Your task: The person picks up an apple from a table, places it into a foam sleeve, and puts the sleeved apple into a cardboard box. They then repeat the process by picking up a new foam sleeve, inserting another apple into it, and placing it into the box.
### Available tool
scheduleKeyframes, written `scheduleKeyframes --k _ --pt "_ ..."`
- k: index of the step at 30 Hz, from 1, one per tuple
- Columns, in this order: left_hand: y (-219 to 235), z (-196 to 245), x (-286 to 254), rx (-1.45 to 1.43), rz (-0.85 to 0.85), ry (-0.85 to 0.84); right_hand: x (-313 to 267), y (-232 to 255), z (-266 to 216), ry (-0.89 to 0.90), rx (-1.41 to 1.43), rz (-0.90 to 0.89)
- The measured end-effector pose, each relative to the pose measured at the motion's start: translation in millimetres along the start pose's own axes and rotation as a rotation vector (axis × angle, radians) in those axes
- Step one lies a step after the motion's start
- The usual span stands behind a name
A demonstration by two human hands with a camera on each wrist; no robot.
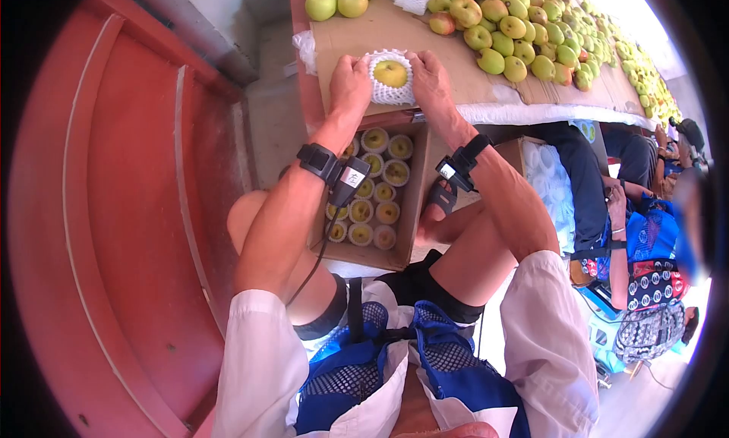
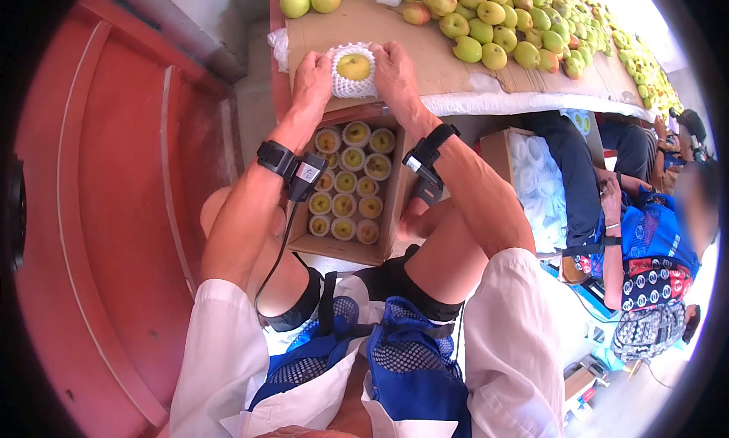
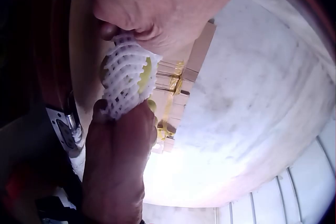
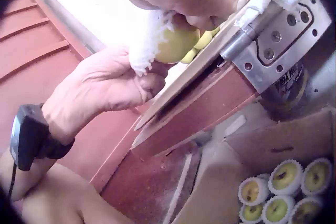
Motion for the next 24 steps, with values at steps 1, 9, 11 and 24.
scheduleKeyframes --k 1,9,11,24 --pt "1.7 3.3 -3.9 -0.005 0.021 -0.015 -1.4 -1.3 -0.6 0.034 0.029 0.009" --pt "11.6 30.5 -20.8 0.017 0.056 -0.104 -0.5 -3.6 -7.9 0.105 0.237 0.068" --pt "11.9 33.9 -21.5 0.091 0.047 -0.127 -2.1 -2.2 -12.0 0.065 0.262 0.064" --pt "16.7 36.5 -26.5 -0.193 0.051 -0.204 -6.6 -6.7 -29.8 0.084 0.579 0.024"
Point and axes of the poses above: each hand's wrist, its own x-axis towards the middle knuckle, its own y-axis out of the back of the hand, z = x × y, the point moved 4 cm from there along x, towards the middle knuckle, and after that the axes turned 5 degrees about -z, right-handed, at the moved point
